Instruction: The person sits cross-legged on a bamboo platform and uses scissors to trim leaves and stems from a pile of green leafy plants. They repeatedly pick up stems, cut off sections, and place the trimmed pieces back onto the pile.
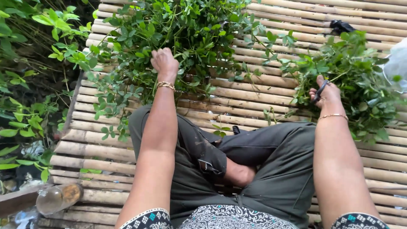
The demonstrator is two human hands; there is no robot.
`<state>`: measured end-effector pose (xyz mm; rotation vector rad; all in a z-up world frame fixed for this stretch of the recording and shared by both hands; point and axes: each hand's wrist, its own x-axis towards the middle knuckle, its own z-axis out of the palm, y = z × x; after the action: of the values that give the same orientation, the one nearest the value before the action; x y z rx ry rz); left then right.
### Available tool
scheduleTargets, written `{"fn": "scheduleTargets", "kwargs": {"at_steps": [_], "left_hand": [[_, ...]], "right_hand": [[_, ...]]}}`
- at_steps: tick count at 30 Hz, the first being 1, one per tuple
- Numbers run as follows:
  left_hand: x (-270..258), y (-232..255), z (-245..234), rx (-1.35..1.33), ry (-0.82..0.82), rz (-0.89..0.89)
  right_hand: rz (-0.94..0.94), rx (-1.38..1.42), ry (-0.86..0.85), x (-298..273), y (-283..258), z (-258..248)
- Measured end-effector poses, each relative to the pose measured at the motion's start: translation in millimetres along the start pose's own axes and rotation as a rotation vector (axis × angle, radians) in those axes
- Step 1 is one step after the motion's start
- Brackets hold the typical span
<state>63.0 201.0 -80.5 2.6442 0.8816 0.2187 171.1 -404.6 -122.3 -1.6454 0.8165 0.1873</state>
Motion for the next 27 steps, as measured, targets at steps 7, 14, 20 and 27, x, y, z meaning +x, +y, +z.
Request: {"fn": "scheduleTargets", "kwargs": {"at_steps": [7,14,20,27], "left_hand": [[-68.4,48.8,-190.5,-0.200,0.702,0.325],[-104.8,67.6,-209.7,-1.553,0.161,0.153],[-95.4,101.8,-75.8,-1.918,-0.179,-0.231],[-123.7,131.3,-18.2,-1.951,-0.307,-0.252]], "right_hand": [[-0.106,-0.093,-0.200,-110.6,-26.9,3.7],[-0.284,0.349,-0.557,-229.6,-27.2,45.7],[-0.432,0.159,-1.055,-278.9,5.5,68.7],[-0.479,0.068,-1.061,-245.4,37.8,92.5]]}}
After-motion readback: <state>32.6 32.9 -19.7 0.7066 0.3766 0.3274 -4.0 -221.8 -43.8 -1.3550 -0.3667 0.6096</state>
